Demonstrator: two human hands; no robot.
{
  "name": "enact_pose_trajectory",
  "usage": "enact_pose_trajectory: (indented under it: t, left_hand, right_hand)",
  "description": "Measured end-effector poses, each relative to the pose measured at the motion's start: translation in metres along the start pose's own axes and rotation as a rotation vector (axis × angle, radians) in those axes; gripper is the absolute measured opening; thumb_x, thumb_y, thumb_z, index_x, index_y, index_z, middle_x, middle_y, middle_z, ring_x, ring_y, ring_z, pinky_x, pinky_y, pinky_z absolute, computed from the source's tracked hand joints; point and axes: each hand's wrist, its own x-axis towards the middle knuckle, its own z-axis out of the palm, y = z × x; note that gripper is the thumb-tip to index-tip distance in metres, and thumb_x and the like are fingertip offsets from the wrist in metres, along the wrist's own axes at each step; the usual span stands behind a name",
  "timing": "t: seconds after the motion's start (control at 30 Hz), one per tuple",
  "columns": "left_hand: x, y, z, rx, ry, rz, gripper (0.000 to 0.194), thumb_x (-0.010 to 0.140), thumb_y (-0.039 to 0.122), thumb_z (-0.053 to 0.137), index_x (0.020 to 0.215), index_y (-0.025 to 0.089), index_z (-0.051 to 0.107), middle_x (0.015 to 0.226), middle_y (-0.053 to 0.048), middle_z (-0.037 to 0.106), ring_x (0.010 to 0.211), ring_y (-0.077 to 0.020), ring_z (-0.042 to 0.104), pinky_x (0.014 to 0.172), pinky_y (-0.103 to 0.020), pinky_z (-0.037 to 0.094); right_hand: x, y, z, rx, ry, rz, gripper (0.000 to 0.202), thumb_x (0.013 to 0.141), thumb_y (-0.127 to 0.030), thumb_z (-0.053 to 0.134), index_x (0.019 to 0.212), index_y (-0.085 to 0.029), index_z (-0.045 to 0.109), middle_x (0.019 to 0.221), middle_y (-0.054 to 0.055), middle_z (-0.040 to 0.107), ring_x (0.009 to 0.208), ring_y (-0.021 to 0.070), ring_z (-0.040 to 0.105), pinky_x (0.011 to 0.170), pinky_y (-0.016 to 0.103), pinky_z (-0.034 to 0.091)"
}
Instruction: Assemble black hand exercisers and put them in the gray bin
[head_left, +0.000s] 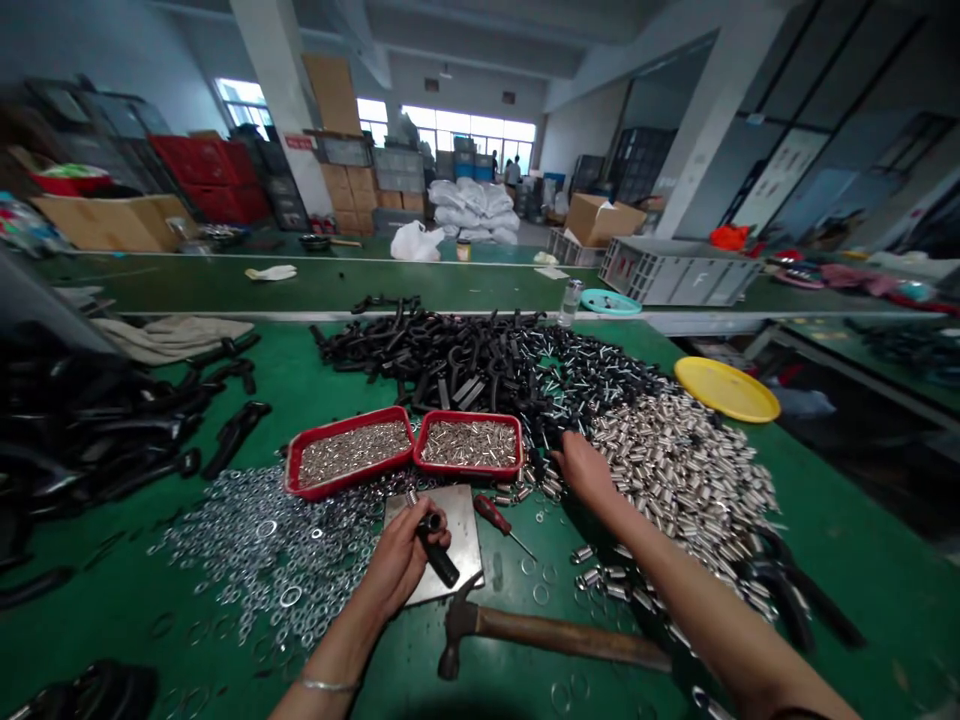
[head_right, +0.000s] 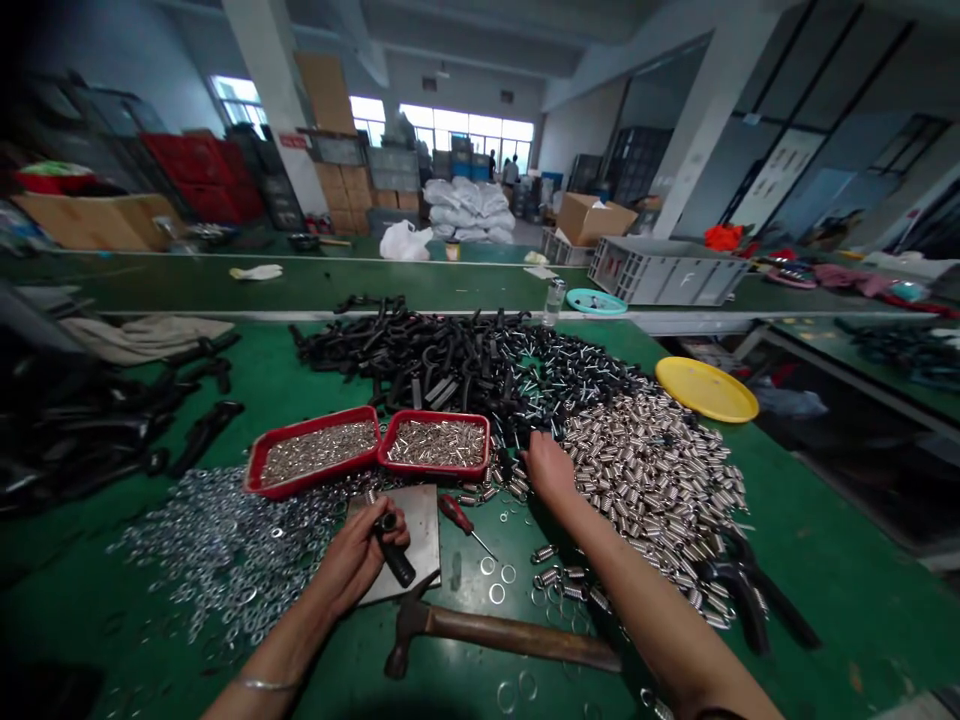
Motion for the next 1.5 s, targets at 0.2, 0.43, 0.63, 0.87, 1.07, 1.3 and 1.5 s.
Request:
enact_pose_trajectory:
  t: [0.2, 0.43, 0.63, 0.87, 1.07, 1.3, 1.5]
  left_hand:
    - [-0.007, -0.004, -0.005, -0.026, -0.023, 0.067, 0.032, 0.082, 0.04, 0.075, 0.086, 0.013, 0.058, 0.074, -0.002, 0.06, 0.061, -0.0099, 0.051, 0.06, -0.027, 0.048]
    - [-0.006, -0.006, -0.013, -0.1, -0.054, 0.074, 0.031, 0.084, 0.038, 0.074, 0.084, 0.013, 0.056, 0.073, -0.003, 0.062, 0.059, -0.0087, 0.052, 0.062, -0.026, 0.047]
    - [-0.002, -0.008, -0.011, -0.125, -0.05, 0.093, 0.034, 0.081, 0.04, 0.077, 0.086, 0.013, 0.058, 0.074, -0.004, 0.064, 0.061, -0.0108, 0.057, 0.063, -0.027, 0.049]
    - [-0.013, -0.005, -0.006, -0.177, 0.027, 0.213, 0.036, 0.075, 0.037, 0.081, 0.096, 0.012, 0.065, 0.091, -0.005, 0.07, 0.077, -0.0126, 0.064, 0.072, -0.024, 0.049]
    - [-0.02, 0.004, -0.002, -0.024, 0.124, 0.245, 0.037, 0.079, 0.047, 0.075, 0.089, 0.014, 0.06, 0.078, 0.0, 0.062, 0.067, -0.0108, 0.057, 0.063, -0.023, 0.046]
    - [-0.032, 0.034, 0.008, 0.544, 0.11, 0.286, 0.034, 0.089, 0.051, 0.059, 0.09, 0.017, 0.058, 0.08, 0.0, 0.058, 0.069, -0.0131, 0.055, 0.064, -0.026, 0.045]
    - [-0.035, 0.048, 0.012, 0.976, 0.157, 0.512, 0.026, 0.093, 0.044, 0.051, 0.083, 0.02, 0.055, 0.078, 0.001, 0.059, 0.075, -0.0163, 0.055, 0.072, -0.028, 0.043]
  right_hand:
    - [0.014, -0.006, -0.002, -0.131, -0.117, -0.083, 0.02, 0.095, -0.014, 0.047, 0.111, -0.008, 0.057, 0.097, 0.021, 0.067, 0.087, 0.0298, 0.07, 0.072, 0.036, 0.049]
    - [0.005, 0.004, -0.028, -0.112, -0.084, -0.284, 0.026, 0.093, -0.009, 0.043, 0.114, -0.007, 0.058, 0.111, 0.025, 0.066, 0.109, 0.0347, 0.062, 0.091, 0.045, 0.046]
    - [-0.057, -0.096, -0.024, 0.965, -0.074, -0.341, 0.034, 0.1, -0.038, 0.043, 0.13, -0.022, 0.046, 0.101, 0.007, 0.071, 0.08, 0.0217, 0.069, 0.076, 0.036, 0.055]
    - [-0.093, -0.185, 0.016, 0.91, 0.14, -0.544, 0.027, 0.1, -0.028, 0.045, 0.124, -0.019, 0.055, 0.119, 0.013, 0.064, 0.112, 0.0253, 0.059, 0.099, 0.045, 0.047]
    - [-0.097, -0.159, 0.006, 0.782, 0.106, -0.627, 0.02, 0.097, -0.026, 0.052, 0.115, -0.021, 0.059, 0.106, 0.01, 0.063, 0.101, 0.0247, 0.06, 0.09, 0.043, 0.052]
    - [-0.086, -0.152, -0.002, 0.899, 0.034, -0.693, 0.019, 0.093, -0.037, 0.059, 0.104, -0.021, 0.062, 0.102, 0.009, 0.066, 0.095, 0.0235, 0.061, 0.086, 0.04, 0.052]
    - [-0.094, -0.176, -0.007, 1.331, -0.601, -0.215, 0.051, 0.092, -0.069, 0.042, 0.077, -0.022, 0.054, 0.054, -0.004, 0.052, 0.041, 0.0118, 0.044, 0.039, 0.024, 0.038]
